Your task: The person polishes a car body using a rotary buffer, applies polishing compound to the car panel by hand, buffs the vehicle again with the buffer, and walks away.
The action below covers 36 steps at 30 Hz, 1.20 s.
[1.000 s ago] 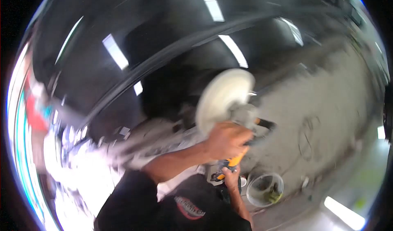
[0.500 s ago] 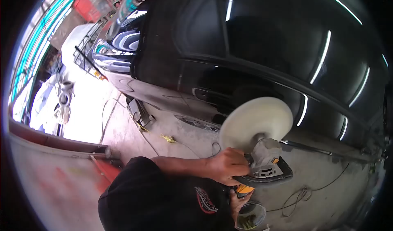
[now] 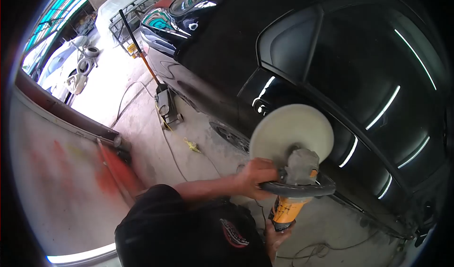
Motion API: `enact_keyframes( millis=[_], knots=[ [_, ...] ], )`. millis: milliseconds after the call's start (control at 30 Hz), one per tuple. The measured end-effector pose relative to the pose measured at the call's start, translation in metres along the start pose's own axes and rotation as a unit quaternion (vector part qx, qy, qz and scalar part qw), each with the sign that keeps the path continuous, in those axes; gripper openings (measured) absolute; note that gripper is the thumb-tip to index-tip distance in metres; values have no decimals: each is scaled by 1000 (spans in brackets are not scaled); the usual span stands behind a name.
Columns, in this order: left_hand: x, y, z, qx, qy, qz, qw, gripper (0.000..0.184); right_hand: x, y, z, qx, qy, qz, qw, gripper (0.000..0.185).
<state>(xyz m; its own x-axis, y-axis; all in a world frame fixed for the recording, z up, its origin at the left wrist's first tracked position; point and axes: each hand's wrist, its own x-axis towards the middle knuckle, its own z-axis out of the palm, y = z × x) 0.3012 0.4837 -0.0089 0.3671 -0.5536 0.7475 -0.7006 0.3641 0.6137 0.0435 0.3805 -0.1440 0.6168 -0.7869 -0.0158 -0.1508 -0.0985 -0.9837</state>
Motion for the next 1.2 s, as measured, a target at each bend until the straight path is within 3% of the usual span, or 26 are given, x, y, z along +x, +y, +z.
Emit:
enact_keyframes(
  millis=[167, 300, 467, 533, 600, 667, 733, 800, 867, 1000, 1167, 1200],
  knots=[
    [4, -8, 63, -16, -5, -21, 1000, 21, -4, -11, -49, -65, 46, 30, 996, 103],
    [7, -2, 52, -31, 22, -37, 999, 22, -5, -30, -46, -80, 57, 16, 995, 96],
    [-16, -11, -28, -20, 86, -47, 995, 20, -7, -66, 12, -91, -8, 5, 996, 89],
    [-32, -23, -75, -17, 93, -35, 995, 34, -3, -85, 55, -90, -22, 15, 996, 88],
    [-50, -32, -118, 25, 135, -63, 989, 34, 0, -84, 91, -141, -51, 4, 989, 91],
    [-57, -39, -166, 21, 152, -53, 987, 29, 5, -77, 131, -197, -67, -70, 976, 96],
    [-54, -46, -201, 33, 218, -21, 975, 21, 10, -101, 173, -211, -89, -45, 972, 94],
    [-57, -51, -240, 111, 217, -23, 970, 23, 16, -111, 215, -201, -105, -53, 972, 96],
    [-57, -53, -269, 134, 210, -44, 967, 23, 18, -105, 250, -178, -107, -90, 974, 101],
    [-59, -54, -294, 119, 145, -19, 982, 21, 5, -81, 287, -155, -106, -53, 981, 103],
    [-64, -64, -281, 81, 32, 4, 996, 43, -22, -35, 301, -82, -72, -18, 994, 101],
    [-62, -66, -279, 44, -33, 39, 998, 29, -28, -28, 300, -66, -66, -4, 996, 100]
  ],
)
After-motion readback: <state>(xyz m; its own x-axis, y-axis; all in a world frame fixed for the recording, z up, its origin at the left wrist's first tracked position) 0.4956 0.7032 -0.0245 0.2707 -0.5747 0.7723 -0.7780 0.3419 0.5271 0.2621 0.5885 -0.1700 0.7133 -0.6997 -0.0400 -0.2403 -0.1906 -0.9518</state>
